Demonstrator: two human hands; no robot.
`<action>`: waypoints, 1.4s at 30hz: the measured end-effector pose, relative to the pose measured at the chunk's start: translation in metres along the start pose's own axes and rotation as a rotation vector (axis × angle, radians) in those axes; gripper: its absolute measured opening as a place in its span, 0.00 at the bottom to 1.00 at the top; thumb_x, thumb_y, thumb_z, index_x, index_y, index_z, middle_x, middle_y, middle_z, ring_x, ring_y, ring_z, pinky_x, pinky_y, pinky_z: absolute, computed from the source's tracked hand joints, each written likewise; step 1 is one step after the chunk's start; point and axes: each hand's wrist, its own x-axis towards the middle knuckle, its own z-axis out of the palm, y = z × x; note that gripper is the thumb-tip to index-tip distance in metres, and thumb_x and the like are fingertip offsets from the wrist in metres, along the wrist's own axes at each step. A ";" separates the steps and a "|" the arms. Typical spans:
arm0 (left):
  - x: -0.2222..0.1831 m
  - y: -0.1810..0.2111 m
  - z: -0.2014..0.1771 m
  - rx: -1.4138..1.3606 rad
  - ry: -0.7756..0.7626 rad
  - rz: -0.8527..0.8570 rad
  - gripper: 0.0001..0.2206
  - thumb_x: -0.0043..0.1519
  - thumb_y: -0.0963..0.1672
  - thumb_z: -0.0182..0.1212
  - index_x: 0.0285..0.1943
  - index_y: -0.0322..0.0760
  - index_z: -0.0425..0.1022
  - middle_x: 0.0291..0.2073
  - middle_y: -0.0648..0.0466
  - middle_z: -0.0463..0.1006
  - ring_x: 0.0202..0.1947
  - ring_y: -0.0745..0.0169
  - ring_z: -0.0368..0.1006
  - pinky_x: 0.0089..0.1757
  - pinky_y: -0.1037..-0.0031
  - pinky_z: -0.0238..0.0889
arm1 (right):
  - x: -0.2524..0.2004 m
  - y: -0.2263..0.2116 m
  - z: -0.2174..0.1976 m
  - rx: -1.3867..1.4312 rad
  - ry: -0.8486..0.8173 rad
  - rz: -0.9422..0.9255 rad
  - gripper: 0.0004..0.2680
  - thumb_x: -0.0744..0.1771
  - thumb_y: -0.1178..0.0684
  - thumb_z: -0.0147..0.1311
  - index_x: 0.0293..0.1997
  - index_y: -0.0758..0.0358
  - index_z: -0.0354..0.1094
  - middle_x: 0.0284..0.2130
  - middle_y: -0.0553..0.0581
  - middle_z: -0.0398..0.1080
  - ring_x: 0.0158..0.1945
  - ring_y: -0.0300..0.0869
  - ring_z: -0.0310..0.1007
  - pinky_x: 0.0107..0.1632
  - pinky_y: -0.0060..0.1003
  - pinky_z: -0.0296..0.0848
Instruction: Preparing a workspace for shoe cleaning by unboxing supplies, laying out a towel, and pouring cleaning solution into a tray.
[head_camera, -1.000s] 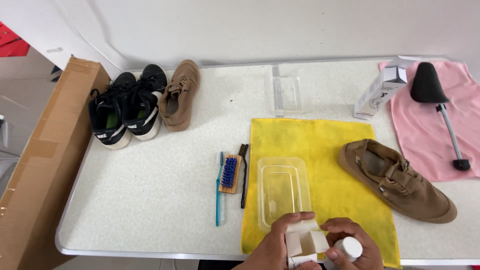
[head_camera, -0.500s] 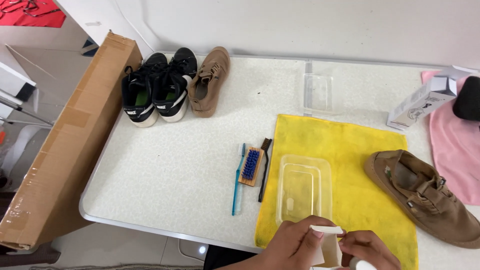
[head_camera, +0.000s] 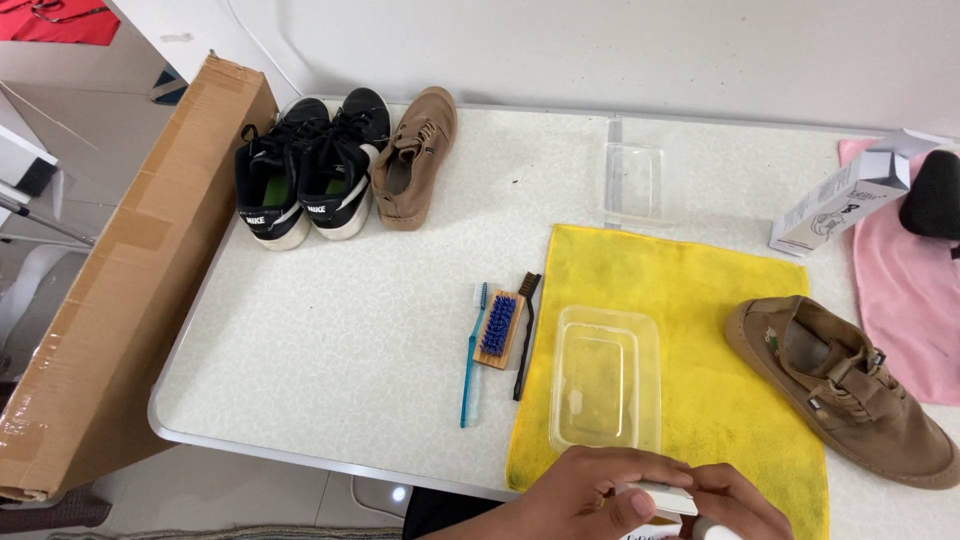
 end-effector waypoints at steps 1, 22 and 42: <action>-0.001 0.003 -0.001 -0.003 -0.003 -0.002 0.34 0.67 0.63 0.40 0.64 0.37 0.72 0.59 0.46 0.77 0.60 0.57 0.74 0.57 0.69 0.66 | -0.004 0.010 -0.008 -0.002 0.001 0.004 0.10 0.64 0.55 0.53 0.20 0.65 0.71 0.24 0.55 0.73 0.23 0.35 0.75 0.28 0.26 0.66; 0.005 0.001 -0.002 0.197 -0.155 -0.178 0.22 0.67 0.51 0.43 0.67 0.39 0.67 0.65 0.47 0.71 0.54 0.55 0.73 0.44 0.69 0.65 | 0.008 0.007 -0.023 0.050 -0.182 -0.077 0.04 0.59 0.58 0.65 0.31 0.60 0.83 0.42 0.49 0.75 0.21 0.29 0.82 0.31 0.20 0.77; -0.003 -0.032 0.012 0.460 -0.075 0.125 0.15 0.70 0.43 0.57 0.64 0.35 0.69 0.66 0.45 0.68 0.62 0.53 0.72 0.62 0.65 0.64 | 0.009 0.020 -0.041 0.199 -0.400 0.874 0.13 0.61 0.63 0.74 0.49 0.59 0.90 0.22 0.58 0.69 0.28 0.40 0.67 0.35 0.32 0.62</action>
